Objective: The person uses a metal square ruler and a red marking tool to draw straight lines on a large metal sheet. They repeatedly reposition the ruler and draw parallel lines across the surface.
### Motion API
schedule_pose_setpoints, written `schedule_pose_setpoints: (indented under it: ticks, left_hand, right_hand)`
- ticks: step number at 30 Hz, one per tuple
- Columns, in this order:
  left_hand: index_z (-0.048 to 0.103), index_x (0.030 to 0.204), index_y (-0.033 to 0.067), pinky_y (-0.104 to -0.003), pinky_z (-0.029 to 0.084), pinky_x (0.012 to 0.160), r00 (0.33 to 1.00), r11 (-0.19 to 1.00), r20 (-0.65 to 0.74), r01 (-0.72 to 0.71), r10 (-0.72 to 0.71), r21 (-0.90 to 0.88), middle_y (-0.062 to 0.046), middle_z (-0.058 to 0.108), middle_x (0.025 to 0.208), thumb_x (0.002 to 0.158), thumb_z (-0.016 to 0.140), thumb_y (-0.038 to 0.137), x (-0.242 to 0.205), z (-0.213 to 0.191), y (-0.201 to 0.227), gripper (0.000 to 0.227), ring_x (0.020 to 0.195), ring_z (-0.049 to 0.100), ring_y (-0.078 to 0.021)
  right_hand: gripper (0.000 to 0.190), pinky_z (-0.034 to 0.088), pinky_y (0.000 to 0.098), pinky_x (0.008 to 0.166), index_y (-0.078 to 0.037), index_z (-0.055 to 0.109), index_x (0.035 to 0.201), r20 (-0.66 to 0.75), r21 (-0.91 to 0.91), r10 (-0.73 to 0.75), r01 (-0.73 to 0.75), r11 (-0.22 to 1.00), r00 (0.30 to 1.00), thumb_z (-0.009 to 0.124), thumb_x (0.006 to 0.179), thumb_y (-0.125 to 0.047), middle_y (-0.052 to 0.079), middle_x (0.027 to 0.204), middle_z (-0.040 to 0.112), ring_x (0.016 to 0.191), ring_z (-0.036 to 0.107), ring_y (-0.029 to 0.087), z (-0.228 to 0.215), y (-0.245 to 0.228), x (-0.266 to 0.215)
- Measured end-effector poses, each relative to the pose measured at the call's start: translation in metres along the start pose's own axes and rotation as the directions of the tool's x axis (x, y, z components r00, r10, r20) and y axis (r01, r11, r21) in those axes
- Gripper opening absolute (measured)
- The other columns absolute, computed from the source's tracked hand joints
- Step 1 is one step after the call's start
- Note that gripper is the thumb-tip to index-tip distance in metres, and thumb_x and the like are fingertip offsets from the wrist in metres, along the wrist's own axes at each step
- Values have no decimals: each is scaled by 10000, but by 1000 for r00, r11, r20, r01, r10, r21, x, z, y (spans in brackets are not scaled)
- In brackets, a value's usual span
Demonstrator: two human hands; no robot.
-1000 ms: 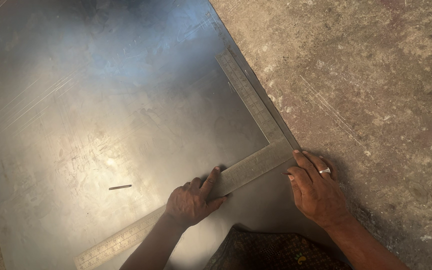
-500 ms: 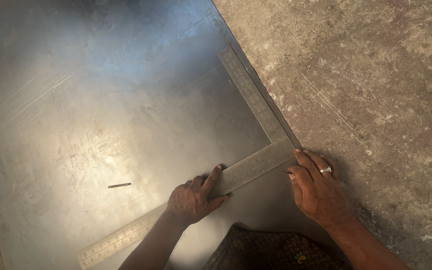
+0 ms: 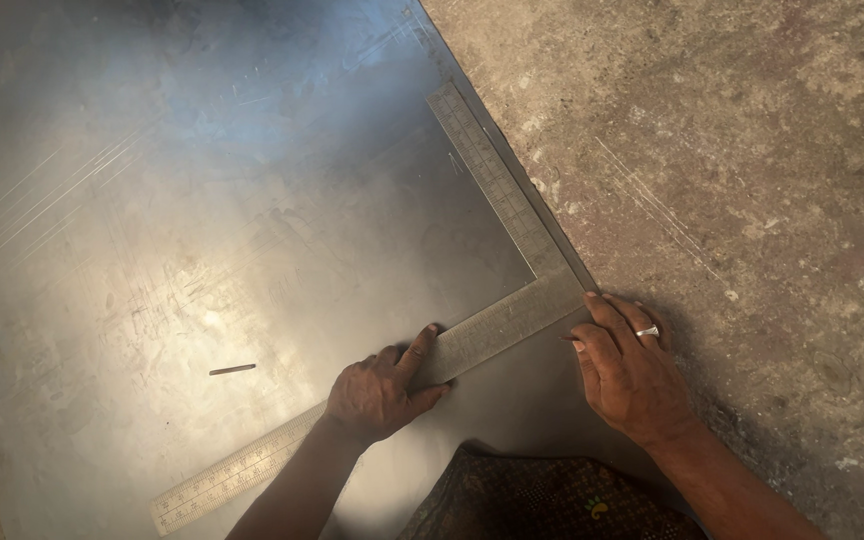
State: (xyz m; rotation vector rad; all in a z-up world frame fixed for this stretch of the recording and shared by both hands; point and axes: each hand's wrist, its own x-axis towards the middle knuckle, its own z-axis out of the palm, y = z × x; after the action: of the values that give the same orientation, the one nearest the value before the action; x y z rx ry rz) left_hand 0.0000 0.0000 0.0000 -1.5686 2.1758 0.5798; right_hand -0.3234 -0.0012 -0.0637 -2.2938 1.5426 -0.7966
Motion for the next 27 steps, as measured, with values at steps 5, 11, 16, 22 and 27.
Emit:
schedule_pose_setpoints:
  ticks: [5, 11, 16, 22, 27]
  left_hand:
    - [321, 1572, 204, -437, 649, 637, 999, 1000, -37, -8, 7, -28, -179, 716, 1034, 891, 611, 667, -2, -6, 0, 873, 772, 756, -305]
    - [359, 1557, 212, -428, 651, 658, 999, 997, -33, 9, -11, -74, -168, 724, 1033, 866, 648, 653, -3, -12, 0, 870, 777, 763, -291]
    - [363, 1553, 209, -428, 651, 650, 999, 995, -51, -9, 4, -98, -171, 725, 1030, 854, 670, 632, -2, -13, 0, 873, 767, 763, -297]
    - [330, 1570, 207, -427, 655, 628, 999, 997, -44, -21, 18, -68, -183, 724, 1029, 873, 644, 650, -2, -10, 0, 884, 776, 763, -290]
    - [311, 1579, 199, -430, 651, 647, 1000, 998, -11, -14, 14, -64, -180, 723, 1022, 894, 621, 653, 0, -11, 0, 879, 757, 761, -287]
  right_hand:
    - [182, 388, 546, 1152, -78, 651, 1075, -3, 11, -2, 2, 1000, 1000, 616, 962, -216, 173, 1296, 656, 1289, 559, 330, 0, -1, -1]
    - [170, 404, 549, 1136, -81, 652, 1082, -21, 16, -12, 13, 1000, 1000, 621, 968, -204, 154, 1272, 665, 1270, 569, 314, 1, 0, -2]
    - [184, 400, 550, 1143, -74, 647, 1092, -22, 21, -12, 12, 1000, 1000, 612, 972, -210, 161, 1281, 660, 1280, 562, 318, 1, 1, -2]
    - [180, 385, 559, 1155, -75, 646, 1087, -10, 8, -6, 6, 1000, 1000, 599, 980, -212, 163, 1287, 660, 1293, 554, 319, 2, 1, -2]
    - [179, 378, 555, 1159, -70, 645, 1091, -6, 20, -2, 3, 1000, 1000, 600, 983, -205, 161, 1286, 662, 1289, 556, 316, 1, 0, -1]
